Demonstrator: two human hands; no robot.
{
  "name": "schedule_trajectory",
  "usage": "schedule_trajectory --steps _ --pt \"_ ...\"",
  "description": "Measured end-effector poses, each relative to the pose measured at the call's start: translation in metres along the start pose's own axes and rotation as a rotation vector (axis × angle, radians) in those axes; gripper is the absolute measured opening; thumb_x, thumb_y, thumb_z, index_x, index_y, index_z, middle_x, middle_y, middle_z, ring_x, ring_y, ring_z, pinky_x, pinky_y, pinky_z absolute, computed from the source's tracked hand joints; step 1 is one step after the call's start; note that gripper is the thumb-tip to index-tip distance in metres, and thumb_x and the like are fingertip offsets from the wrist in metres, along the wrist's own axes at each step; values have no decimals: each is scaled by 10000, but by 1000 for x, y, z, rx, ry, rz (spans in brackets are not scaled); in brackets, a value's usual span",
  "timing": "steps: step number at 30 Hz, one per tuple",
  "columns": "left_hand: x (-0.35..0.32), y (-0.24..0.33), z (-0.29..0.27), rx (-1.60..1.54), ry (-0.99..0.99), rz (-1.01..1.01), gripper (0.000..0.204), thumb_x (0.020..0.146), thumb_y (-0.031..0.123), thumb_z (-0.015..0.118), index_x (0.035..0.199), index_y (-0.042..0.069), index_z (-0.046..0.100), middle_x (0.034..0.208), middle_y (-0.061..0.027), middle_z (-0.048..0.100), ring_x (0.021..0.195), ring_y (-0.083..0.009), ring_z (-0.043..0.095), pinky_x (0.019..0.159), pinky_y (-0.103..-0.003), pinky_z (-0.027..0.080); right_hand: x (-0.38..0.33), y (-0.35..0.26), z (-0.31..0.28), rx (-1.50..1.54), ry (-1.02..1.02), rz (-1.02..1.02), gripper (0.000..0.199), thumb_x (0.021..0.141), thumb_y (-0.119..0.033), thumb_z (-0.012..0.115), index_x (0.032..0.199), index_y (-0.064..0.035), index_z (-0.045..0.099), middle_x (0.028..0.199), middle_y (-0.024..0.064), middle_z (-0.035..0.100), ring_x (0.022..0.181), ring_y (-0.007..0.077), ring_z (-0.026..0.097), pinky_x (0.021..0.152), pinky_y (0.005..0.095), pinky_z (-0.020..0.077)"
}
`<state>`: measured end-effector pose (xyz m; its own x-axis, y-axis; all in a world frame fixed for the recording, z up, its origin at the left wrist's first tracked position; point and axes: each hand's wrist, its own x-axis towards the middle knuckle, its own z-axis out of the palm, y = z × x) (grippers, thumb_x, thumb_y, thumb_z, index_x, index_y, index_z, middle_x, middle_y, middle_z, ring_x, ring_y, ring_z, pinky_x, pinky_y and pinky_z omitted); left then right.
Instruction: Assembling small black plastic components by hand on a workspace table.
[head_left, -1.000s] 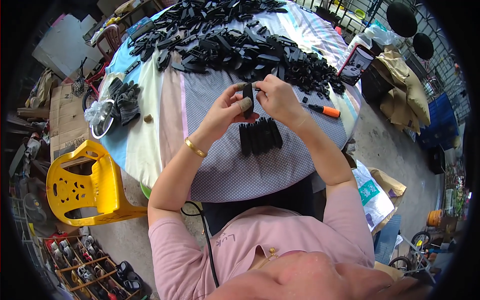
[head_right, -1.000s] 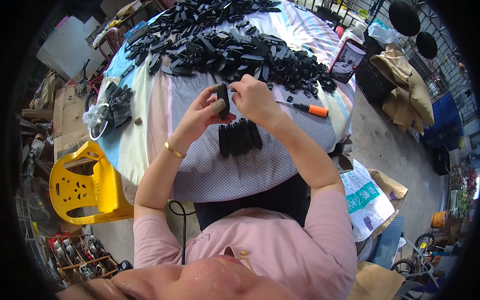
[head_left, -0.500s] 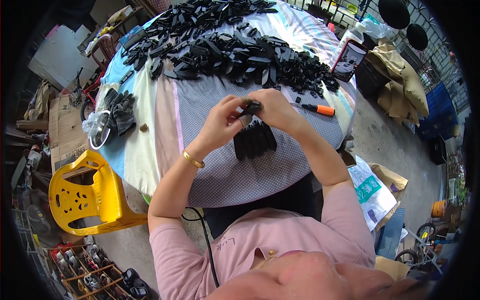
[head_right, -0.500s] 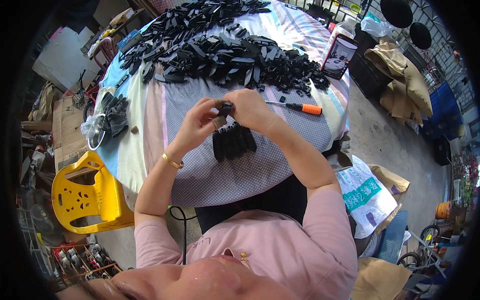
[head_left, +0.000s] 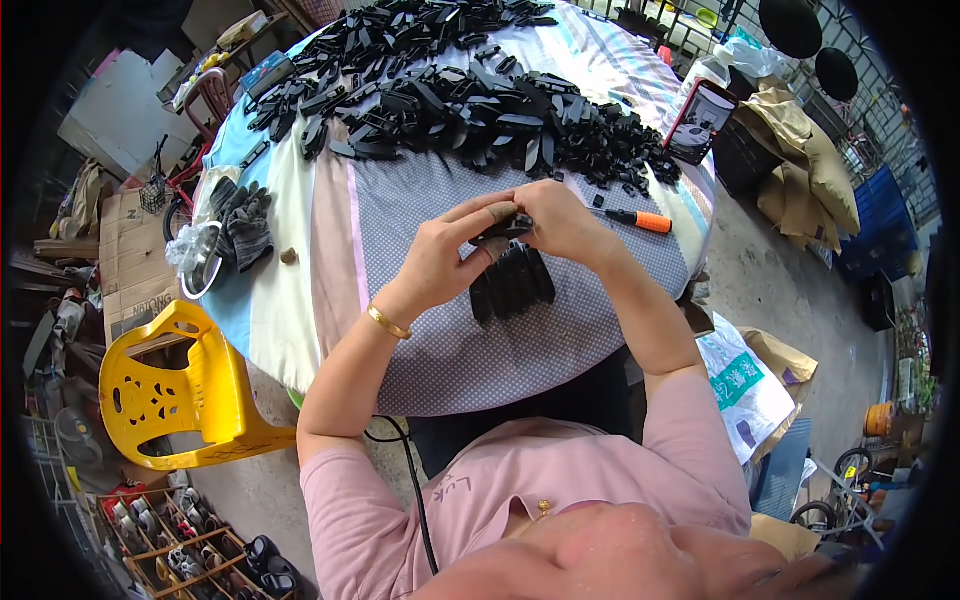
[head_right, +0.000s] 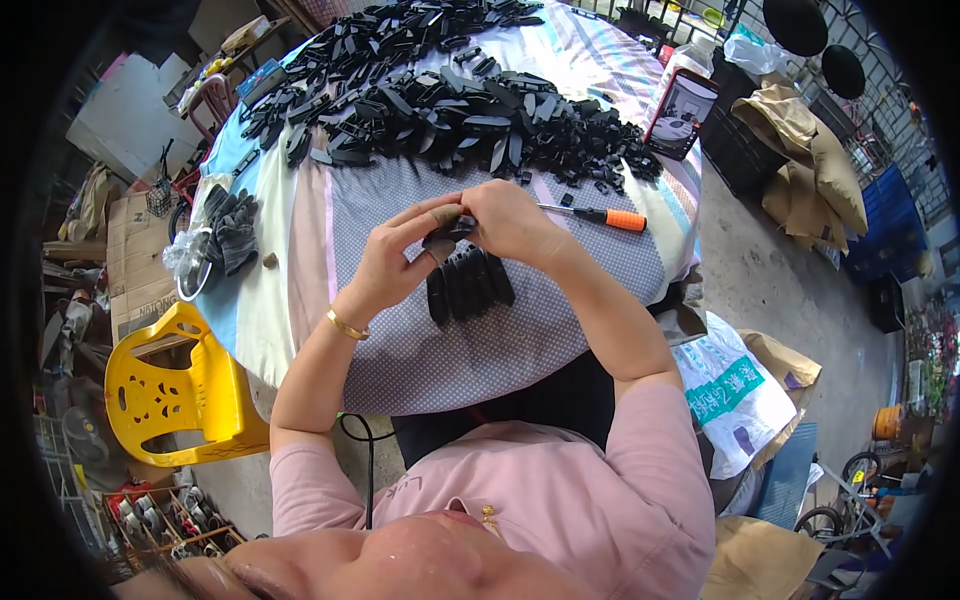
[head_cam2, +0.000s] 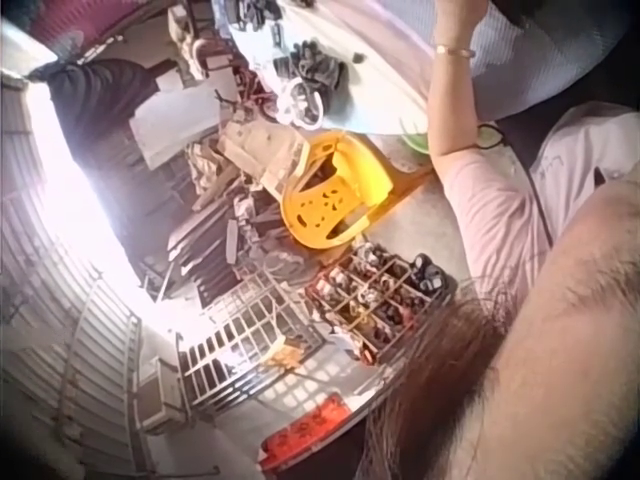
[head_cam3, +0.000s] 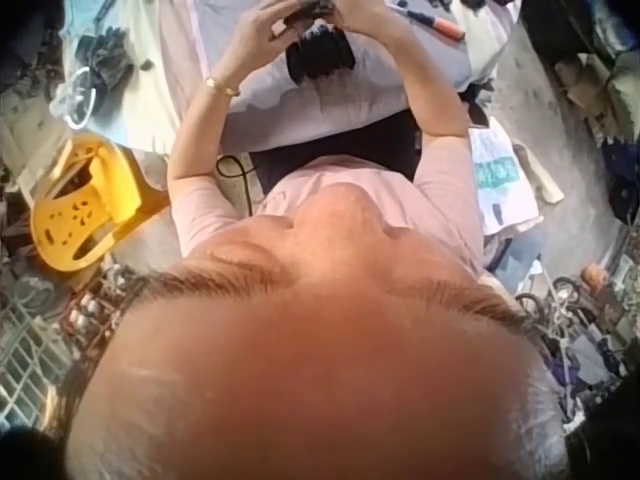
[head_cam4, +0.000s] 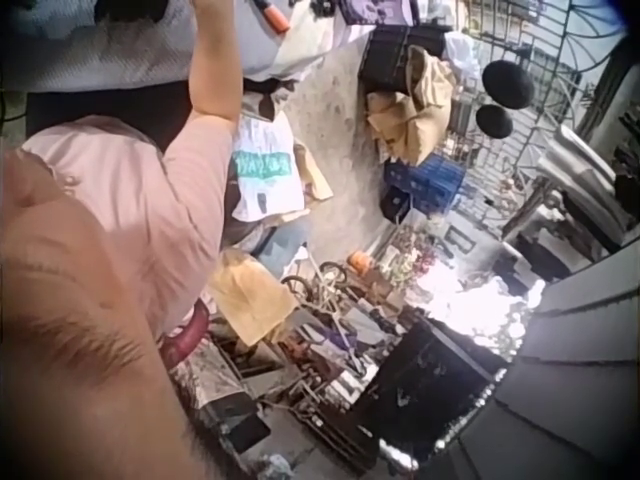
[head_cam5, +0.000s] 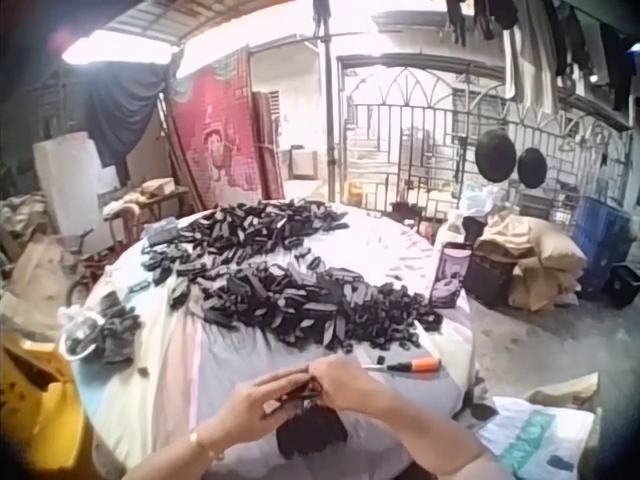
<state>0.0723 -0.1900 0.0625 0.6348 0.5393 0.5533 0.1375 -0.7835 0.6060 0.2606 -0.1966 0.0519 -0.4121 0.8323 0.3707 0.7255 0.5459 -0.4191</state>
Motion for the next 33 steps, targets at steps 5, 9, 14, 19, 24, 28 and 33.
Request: schedule_trajectory --steps 5,9,14,19,24,28,33 --pt "0 -5 -5 118 26 56 370 718 -14 623 1084 19 585 1019 -112 630 888 -227 633 722 -297 519 2 -2 -8 584 -78 323 121 782 -42 615 873 38 626 686 78 629 588 118 608 517 235 483" --pt "0 -7 -4 -119 99 -160 342 771 -1 595 1111 -4 558 982 -117 635 850 -198 643 701 -288 523 3 -3 -6 687 44 327 125 816 -57 606 880 49 624 691 56 626 590 84 595 526 218 485" --pt "-5 -13 2 -820 262 -462 324 892 93 490 1190 -31 463 925 -127 611 776 -236 653 693 -302 545 6 -13 0 407 350 131 111 800 -44 619 875 38 622 703 61 613 582 100 583 506 224 470" --pt "-7 -19 4 -1212 197 -616 350 917 176 478 1204 -23 448 944 -130 599 801 -259 651 701 -334 557 4 -25 -1 73 565 -105 101 714 1 664 799 1 610 670 84 579 531 174 569 466 253 447" --pt "-11 -20 8 -1242 174 -591 419 904 138 502 1289 20 386 996 -102 585 806 -245 647 714 -344 560 6 -25 1 -28 638 -167 104 686 -9 678 747 -18 594 652 78 572 512 204 564 451 267 441" --pt "-9 -16 10 -1196 184 -617 448 885 121 537 1297 36 386 1003 -86 583 800 -228 647 710 -337 564 3 -28 -3 -126 585 -154 93 696 -35 668 723 -18 580 669 78 578 538 223 573 471 292 450" --pt "-8 -14 11 -1158 200 -608 452 863 96 566 1286 39 413 1000 -83 583 808 -202 643 695 -332 572 1 -34 -4 -240 521 -154 72 718 -56 646 741 -16 591 720 78 588 598 236 586 511 315 461"
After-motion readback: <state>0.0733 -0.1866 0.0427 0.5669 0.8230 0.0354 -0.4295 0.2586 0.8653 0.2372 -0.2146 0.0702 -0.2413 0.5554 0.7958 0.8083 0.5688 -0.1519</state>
